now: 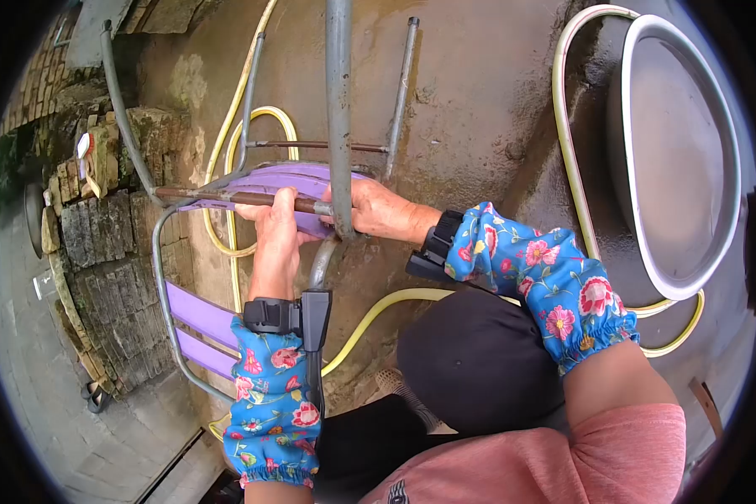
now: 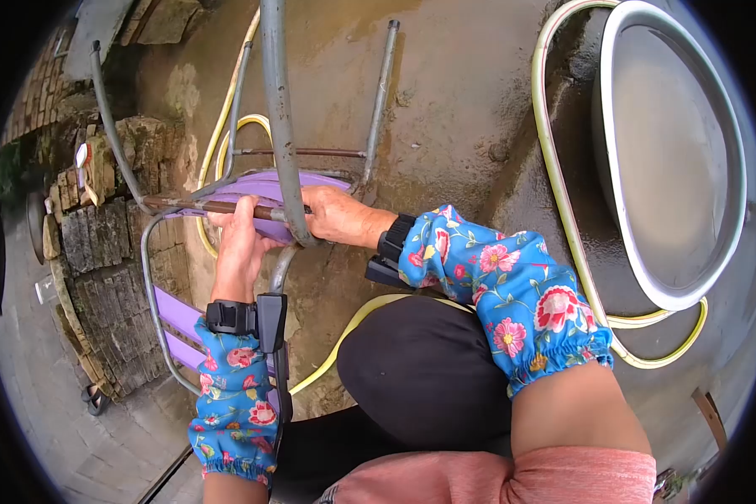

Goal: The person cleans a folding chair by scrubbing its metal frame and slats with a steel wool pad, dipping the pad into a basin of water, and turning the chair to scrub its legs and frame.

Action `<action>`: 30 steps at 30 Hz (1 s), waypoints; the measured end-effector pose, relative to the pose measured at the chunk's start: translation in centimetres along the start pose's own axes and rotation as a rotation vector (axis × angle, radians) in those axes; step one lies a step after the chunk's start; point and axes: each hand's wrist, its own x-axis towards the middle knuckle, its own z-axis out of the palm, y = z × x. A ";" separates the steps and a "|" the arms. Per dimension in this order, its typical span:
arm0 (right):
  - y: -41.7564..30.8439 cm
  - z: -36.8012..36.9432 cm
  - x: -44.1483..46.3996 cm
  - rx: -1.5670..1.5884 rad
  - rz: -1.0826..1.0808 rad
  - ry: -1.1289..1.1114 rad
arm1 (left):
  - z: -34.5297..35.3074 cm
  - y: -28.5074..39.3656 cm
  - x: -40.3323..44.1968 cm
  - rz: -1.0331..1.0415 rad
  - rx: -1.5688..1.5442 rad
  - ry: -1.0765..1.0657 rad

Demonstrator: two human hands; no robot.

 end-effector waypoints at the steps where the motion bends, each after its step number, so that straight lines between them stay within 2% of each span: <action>1: 0.3 -0.4 -0.3 0.014 0.027 -0.054 | 0.9 0.3 -0.7 -0.010 0.001 0.003; 3: 2.7 -1.0 0.9 0.024 0.040 -0.115 | 2.9 1.2 -1.9 0.077 0.017 0.231; 5: 8.8 -0.5 0.8 -0.295 0.081 -0.145 | 2.3 0.5 -1.7 0.093 0.023 0.235; 6: 9.0 -0.4 0.9 -0.478 0.276 -0.118 | 2.0 0.3 -1.6 0.092 0.007 0.181; 7: 9.3 -0.8 1.2 -0.519 0.348 -0.121 | 1.6 0.2 -1.4 0.091 -0.005 0.127; 10: 8.1 -0.4 0.2 -0.464 0.335 -0.122 | 0.6 -0.1 -1.2 0.075 -0.030 0.081; 12: 5.3 -0.3 -0.7 0.038 0.257 -0.152 | 1.0 -0.7 -1.7 0.066 -0.025 0.118; 15: 0.6 0.3 -1.6 0.197 0.219 -0.134 | 0.5 -1.1 -1.8 0.069 -0.033 0.131; 17: 5.0 0.3 -1.1 -0.147 0.029 -0.083 | 1.3 -0.2 -2.3 0.075 -0.037 0.157; 18: 6.4 -0.3 -0.7 -0.208 0.114 -0.132 | 1.3 -0.1 -2.2 0.080 -0.037 0.161; 19: 7.6 -0.2 -0.4 -0.404 0.242 -0.145 | 1.4 -0.1 -2.3 0.097 -0.050 0.210; 21: 8.8 -0.7 -0.2 -0.559 0.359 -0.090 | 1.5 -0.9 -2.7 0.100 -0.063 0.254; 23: 8.0 0.0 -0.9 -0.415 0.384 -0.064 | 1.1 -1.1 -2.3 0.120 -0.101 0.244; 26: 0.9 1.4 -2.1 0.026 0.311 -0.111 | 0.8 -1.4 -2.0 0.106 -0.117 0.241; 28: 0.5 1.6 -2.8 0.077 0.232 -0.130 | 0.6 -1.7 -2.3 0.111 -0.120 0.254; 30: 3.6 1.2 -2.7 -0.039 0.196 -0.114 | 0.5 -1.9 -2.0 0.131 -0.092 0.257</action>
